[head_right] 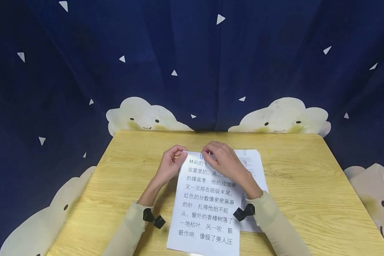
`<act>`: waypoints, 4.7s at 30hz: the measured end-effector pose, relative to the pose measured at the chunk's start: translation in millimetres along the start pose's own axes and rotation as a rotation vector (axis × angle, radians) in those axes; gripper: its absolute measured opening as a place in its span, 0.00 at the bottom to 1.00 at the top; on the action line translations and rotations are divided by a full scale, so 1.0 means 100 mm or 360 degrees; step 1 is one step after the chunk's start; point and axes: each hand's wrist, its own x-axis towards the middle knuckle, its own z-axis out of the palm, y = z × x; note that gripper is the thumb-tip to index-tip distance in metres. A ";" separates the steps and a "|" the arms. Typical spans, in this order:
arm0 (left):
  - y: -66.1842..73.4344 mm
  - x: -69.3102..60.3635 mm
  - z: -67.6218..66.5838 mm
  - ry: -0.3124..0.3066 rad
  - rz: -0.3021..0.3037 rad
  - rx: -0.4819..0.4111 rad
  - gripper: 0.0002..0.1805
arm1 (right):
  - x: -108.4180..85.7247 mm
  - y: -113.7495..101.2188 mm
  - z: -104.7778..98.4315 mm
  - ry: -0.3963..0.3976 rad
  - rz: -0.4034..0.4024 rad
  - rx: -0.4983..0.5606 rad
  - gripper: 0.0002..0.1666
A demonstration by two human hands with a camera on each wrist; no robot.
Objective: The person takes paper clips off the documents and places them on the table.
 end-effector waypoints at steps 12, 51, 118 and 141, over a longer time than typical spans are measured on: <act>0.00 -0.02 0.00 -0.0014 -0.0009 0.0009 0.08 | -0.01 0.02 0.01 0.0010 0.0012 0.0059 0.05; 0.01 -0.01 0.00 0.0021 -0.0003 0.0003 0.06 | -0.04 0.00 -0.02 0.0080 -0.0001 0.0115 0.04; -0.23 0.10 -0.50 0.0345 -0.0080 0.0079 0.07 | -0.35 0.54 -0.55 0.0360 0.0168 -0.0043 0.04; -0.29 0.08 -0.59 0.0406 -0.0060 0.0155 0.07 | -0.52 0.94 -0.72 0.0364 0.0402 -0.0069 0.06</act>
